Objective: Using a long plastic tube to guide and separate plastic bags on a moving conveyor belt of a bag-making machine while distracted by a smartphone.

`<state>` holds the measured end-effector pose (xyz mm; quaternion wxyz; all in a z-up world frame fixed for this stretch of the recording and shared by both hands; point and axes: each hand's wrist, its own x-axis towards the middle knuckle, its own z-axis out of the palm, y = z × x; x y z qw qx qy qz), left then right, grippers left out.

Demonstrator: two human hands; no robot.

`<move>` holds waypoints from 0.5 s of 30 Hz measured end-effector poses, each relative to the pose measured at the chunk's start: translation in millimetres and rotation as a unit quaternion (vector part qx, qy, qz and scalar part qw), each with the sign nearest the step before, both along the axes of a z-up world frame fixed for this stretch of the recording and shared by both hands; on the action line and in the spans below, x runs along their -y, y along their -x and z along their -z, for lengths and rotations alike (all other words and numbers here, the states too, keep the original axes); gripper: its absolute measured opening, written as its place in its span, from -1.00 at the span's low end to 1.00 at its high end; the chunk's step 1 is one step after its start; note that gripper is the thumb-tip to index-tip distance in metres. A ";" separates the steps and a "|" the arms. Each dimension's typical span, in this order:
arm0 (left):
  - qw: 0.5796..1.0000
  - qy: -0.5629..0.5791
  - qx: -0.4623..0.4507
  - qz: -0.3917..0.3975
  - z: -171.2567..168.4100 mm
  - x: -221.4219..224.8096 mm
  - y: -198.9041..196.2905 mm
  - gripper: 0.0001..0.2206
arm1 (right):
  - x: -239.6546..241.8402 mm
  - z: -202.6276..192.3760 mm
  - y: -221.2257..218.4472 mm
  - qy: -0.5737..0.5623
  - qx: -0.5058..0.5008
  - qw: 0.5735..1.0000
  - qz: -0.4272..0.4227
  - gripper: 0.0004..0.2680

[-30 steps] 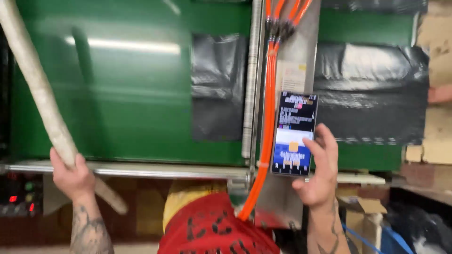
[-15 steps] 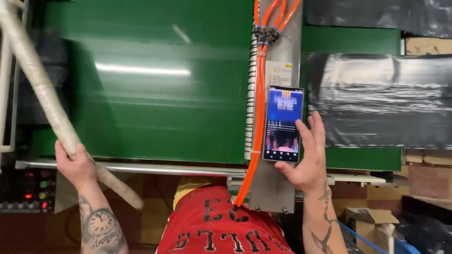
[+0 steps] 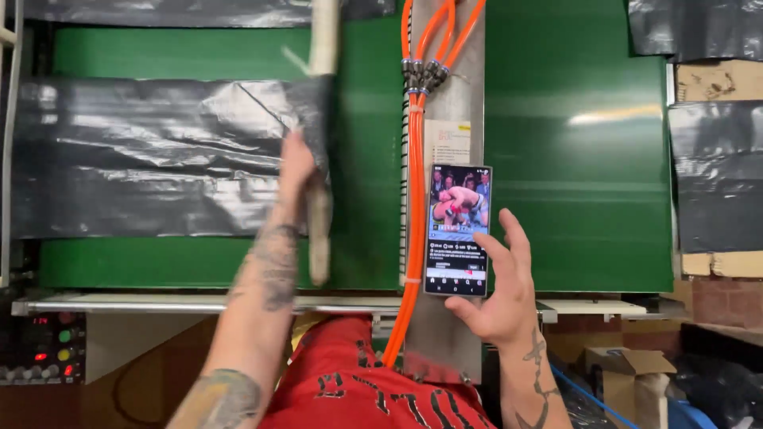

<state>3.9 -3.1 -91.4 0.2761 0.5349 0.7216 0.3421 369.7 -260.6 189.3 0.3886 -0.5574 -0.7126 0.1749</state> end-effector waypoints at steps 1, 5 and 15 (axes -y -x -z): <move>0.995 0.008 0.089 0.032 -21.1 7.4 -39.6 -0.58 | -1.5 0.3 0.1 -0.002 0.005 1.000 0.000 -0.26; 0.906 0.112 0.408 0.010 -45.8 21.6 -112.0 -0.59 | -0.7 -2.1 0.5 -0.013 0.008 1.000 -0.005 -0.27; 0.935 0.023 0.338 -0.107 -150.0 113.3 72.5 -0.51 | 0.9 3.3 -1.0 -0.106 0.022 0.994 0.006 -0.40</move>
